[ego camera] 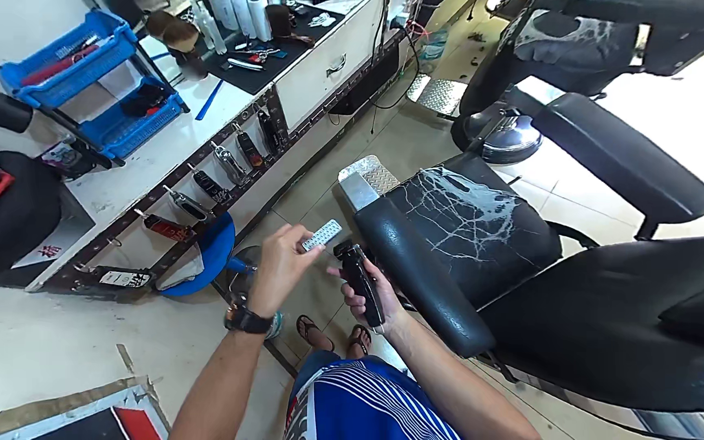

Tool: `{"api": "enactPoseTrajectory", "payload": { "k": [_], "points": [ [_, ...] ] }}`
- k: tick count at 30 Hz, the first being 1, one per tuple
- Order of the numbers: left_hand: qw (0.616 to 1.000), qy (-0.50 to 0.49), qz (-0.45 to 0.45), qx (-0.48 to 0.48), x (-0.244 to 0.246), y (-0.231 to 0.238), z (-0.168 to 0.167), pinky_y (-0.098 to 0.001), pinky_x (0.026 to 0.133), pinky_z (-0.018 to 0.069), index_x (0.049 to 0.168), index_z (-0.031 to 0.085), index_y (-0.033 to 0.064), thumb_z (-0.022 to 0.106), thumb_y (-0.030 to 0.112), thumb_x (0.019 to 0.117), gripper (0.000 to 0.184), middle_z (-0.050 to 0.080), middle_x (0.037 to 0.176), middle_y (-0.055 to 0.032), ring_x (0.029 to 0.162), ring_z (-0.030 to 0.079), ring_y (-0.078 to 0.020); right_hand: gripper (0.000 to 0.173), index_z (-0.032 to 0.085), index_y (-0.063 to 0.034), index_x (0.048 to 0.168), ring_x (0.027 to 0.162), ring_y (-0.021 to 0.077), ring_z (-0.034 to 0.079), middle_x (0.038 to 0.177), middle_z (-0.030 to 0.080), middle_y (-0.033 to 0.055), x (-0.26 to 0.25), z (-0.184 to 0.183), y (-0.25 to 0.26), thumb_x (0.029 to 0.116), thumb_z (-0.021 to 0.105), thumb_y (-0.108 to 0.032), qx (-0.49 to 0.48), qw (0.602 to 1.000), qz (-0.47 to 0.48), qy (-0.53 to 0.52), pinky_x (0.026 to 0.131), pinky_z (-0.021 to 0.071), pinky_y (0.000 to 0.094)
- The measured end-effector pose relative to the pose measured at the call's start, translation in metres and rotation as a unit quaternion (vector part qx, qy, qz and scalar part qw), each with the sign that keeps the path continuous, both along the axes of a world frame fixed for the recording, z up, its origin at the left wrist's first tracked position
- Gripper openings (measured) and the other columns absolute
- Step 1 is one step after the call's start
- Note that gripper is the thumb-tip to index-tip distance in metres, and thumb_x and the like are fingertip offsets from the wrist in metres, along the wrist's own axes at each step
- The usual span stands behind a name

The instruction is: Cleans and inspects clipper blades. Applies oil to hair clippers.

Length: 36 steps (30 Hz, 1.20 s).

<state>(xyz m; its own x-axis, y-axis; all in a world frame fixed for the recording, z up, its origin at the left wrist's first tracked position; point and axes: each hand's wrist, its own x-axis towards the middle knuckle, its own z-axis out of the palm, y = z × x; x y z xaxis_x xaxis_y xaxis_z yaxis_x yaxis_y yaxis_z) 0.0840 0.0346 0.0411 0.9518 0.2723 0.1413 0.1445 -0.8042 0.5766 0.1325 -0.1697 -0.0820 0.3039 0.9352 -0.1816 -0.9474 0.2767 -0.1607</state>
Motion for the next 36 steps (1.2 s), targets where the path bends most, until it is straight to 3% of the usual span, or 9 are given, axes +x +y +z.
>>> {"api": "enactPoseTrajectory", "payload": {
  "k": [4, 8, 11, 16, 21, 25, 30, 34, 36],
  "points": [
    [0.996, -0.001, -0.022, -0.082, -0.009, -0.022, -0.039, -0.0276, 0.071, 0.0613, 0.107, 0.075, 0.0098, 0.080, 0.025, 0.0899, 0.023, 0.067, 0.097, -0.0024, 0.076, 0.066, -0.0079, 0.063, 0.059, -0.0017, 0.122, 0.054, 0.0135, 0.063, 0.078, 0.064, 0.0090, 0.000, 0.010, 0.007, 0.1033, 0.039, -0.058, -0.029, 0.994, -0.026, 0.103, 0.047, 0.0549, 0.0230],
    [0.997, 0.039, 0.028, -0.066, -0.036, 0.008, -0.073, -0.0287, 0.080, 0.0610, 0.107, 0.076, 0.0073, 0.078, 0.027, 0.0905, 0.026, 0.072, 0.100, -0.0063, 0.084, 0.070, -0.0105, 0.066, 0.058, 0.0004, 0.127, 0.053, 0.0129, 0.061, 0.076, 0.062, 0.0078, 0.004, 0.009, 0.009, 0.1058, 0.033, -0.058, -0.077, 0.990, -0.044, 0.110, 0.047, 0.0543, 0.0229],
    [0.991, 0.024, 0.044, -0.122, -0.033, -0.003, -0.068, -0.0281, 0.083, 0.0621, 0.108, 0.076, 0.0059, 0.079, 0.025, 0.0905, 0.026, 0.072, 0.102, -0.0062, 0.088, 0.071, -0.0103, 0.064, 0.058, -0.0019, 0.124, 0.053, 0.0130, 0.061, 0.075, 0.062, 0.0073, -0.002, 0.009, 0.012, 0.1064, 0.032, -0.057, -0.101, 0.989, -0.032, 0.104, 0.047, 0.0543, 0.0231],
    [0.993, 0.007, 0.021, -0.118, -0.005, -0.033, -0.054, -0.0286, 0.072, 0.0606, 0.108, 0.076, 0.0080, 0.079, 0.022, 0.0902, 0.023, 0.069, 0.098, -0.0039, 0.077, 0.067, -0.0099, 0.057, 0.058, -0.0066, 0.110, 0.052, 0.0137, 0.061, 0.075, 0.062, 0.0079, -0.010, 0.018, 0.027, 0.1067, 0.033, -0.057, -0.148, 0.985, -0.022, 0.090, 0.046, 0.0534, 0.0239],
    [0.991, 0.035, 0.062, -0.112, -0.036, 0.001, -0.080, -0.0298, 0.084, 0.0611, 0.110, 0.076, 0.0072, 0.077, 0.026, 0.0922, 0.026, 0.073, 0.104, -0.0060, 0.088, 0.071, -0.0110, 0.061, 0.059, -0.0038, 0.121, 0.051, 0.0115, 0.058, 0.073, 0.058, 0.0052, -0.001, 0.009, 0.024, 0.1069, 0.033, -0.057, -0.140, 0.986, -0.025, 0.088, 0.046, 0.0525, 0.0223],
    [0.983, 0.000, 0.020, -0.184, -0.033, -0.025, -0.067, -0.0289, 0.081, 0.0627, 0.111, 0.075, 0.0057, 0.078, 0.021, 0.0919, 0.025, 0.072, 0.102, -0.0058, 0.086, 0.071, -0.0113, 0.058, 0.058, -0.0082, 0.099, 0.048, 0.0104, 0.056, 0.069, 0.058, 0.0045, -0.007, 0.010, 0.027, 0.1064, 0.030, -0.059, -0.154, 0.983, 0.006, 0.101, 0.043, 0.0496, 0.0215],
    [0.989, 0.027, 0.116, -0.086, -0.034, 0.005, -0.062, -0.0323, 0.079, 0.0608, 0.110, 0.075, 0.0087, 0.077, 0.026, 0.0926, 0.025, 0.071, 0.101, -0.0048, 0.083, 0.070, -0.0117, 0.071, 0.058, -0.0048, 0.128, 0.049, 0.0108, 0.056, 0.070, 0.056, 0.0040, 0.002, 0.006, 0.024, 0.1049, 0.028, -0.065, -0.102, 0.993, -0.019, 0.050, 0.045, 0.0512, 0.0220],
    [0.969, 0.033, 0.010, -0.246, -0.031, -0.021, -0.047, -0.0318, 0.083, 0.0624, 0.113, 0.074, 0.0037, 0.076, 0.018, 0.0930, 0.025, 0.073, 0.105, -0.0071, 0.089, 0.072, -0.0144, 0.071, 0.061, -0.0085, 0.099, 0.049, 0.0088, 0.056, 0.069, 0.059, 0.0029, 0.009, 0.001, 0.016, 0.1007, 0.028, -0.072, -0.074, 0.997, 0.016, 0.029, 0.044, 0.0491, 0.0197],
    [0.971, 0.057, 0.040, -0.230, -0.031, -0.012, -0.048, -0.0323, 0.084, 0.0622, 0.111, 0.075, 0.0053, 0.076, 0.019, 0.0934, 0.022, 0.075, 0.103, -0.0062, 0.089, 0.073, -0.0134, 0.072, 0.061, -0.0097, 0.109, 0.049, 0.0080, 0.056, 0.069, 0.058, 0.0014, 0.009, -0.001, 0.014, 0.0999, 0.029, -0.073, -0.028, 0.999, 0.022, 0.001, 0.045, 0.0496, 0.0194]
  ]
}}
